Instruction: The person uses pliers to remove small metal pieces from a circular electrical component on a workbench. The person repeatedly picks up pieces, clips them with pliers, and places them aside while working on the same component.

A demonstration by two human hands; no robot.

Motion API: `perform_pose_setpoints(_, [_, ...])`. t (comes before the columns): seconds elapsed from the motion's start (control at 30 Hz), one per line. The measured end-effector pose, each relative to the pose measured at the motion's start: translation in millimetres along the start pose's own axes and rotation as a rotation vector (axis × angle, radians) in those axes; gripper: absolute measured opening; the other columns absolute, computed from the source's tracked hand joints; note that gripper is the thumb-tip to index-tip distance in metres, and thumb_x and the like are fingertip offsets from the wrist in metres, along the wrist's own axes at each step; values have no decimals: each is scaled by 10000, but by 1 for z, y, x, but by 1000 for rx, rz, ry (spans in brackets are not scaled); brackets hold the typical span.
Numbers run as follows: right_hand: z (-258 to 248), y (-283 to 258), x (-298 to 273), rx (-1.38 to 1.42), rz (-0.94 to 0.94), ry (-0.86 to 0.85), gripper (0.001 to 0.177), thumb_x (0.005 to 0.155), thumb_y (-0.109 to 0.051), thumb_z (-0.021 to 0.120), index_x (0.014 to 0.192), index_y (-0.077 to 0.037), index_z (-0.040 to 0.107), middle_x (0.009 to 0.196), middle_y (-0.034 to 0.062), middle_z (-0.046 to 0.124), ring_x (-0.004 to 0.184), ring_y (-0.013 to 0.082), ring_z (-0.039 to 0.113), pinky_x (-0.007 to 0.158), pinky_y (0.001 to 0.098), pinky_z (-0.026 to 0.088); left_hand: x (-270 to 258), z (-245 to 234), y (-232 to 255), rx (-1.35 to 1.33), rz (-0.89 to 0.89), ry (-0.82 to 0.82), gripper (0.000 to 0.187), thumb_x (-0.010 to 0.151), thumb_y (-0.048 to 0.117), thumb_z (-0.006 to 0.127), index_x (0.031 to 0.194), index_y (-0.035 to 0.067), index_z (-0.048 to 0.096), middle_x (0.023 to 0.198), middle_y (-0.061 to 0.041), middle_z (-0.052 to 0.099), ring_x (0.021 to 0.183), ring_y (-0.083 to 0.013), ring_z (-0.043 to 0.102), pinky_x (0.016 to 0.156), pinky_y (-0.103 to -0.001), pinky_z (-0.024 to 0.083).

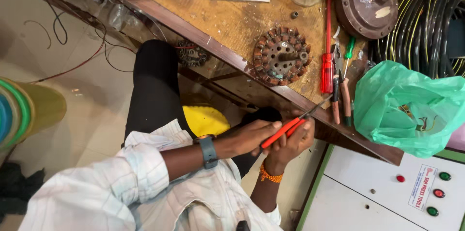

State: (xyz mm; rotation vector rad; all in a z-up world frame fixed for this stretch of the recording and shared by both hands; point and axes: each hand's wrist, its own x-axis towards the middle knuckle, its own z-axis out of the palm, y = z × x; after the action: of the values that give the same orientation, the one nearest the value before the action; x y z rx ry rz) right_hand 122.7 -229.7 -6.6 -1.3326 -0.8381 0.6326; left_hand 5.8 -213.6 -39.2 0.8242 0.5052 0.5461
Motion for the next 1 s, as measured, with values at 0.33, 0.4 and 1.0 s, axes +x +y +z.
perform_pose_setpoints(0.33, [18, 18, -21, -214, 34, -205, 415, 1084, -326, 550, 1247, 39, 663, 644, -54, 484, 553, 29, 412, 488, 224, 313, -11, -24, -49, -114, -62, 338, 608, 1041, 639, 325, 721, 146, 477, 576, 61, 427, 485, -71, 391, 451, -269, 348])
perform_pose_setpoints(0.4, [22, 17, -20, -215, 82, -266, 425, 1078, -325, 547, 1285, 29, 655, 630, -63, 461, 534, 15, 381, 475, 212, 286, -10, -26, -53, -168, -57, 366, 621, 1045, 642, 335, 694, 136, 413, 566, 62, 391, 469, -80, 357, 438, -273, 328])
perform_pose_setpoints(1.0, [-3, -1, -9, -56, 394, -429, 571, 1080, -383, 457, 1416, 64, 572, 534, -46, 371, 395, 29, 303, 358, 205, 259, -36, -60, 154, 1499, 223, 569, 516, 901, 445, 749, 1190, 31, 641, 851, -177, 673, 847, -385, 662, 661, -510, 535])
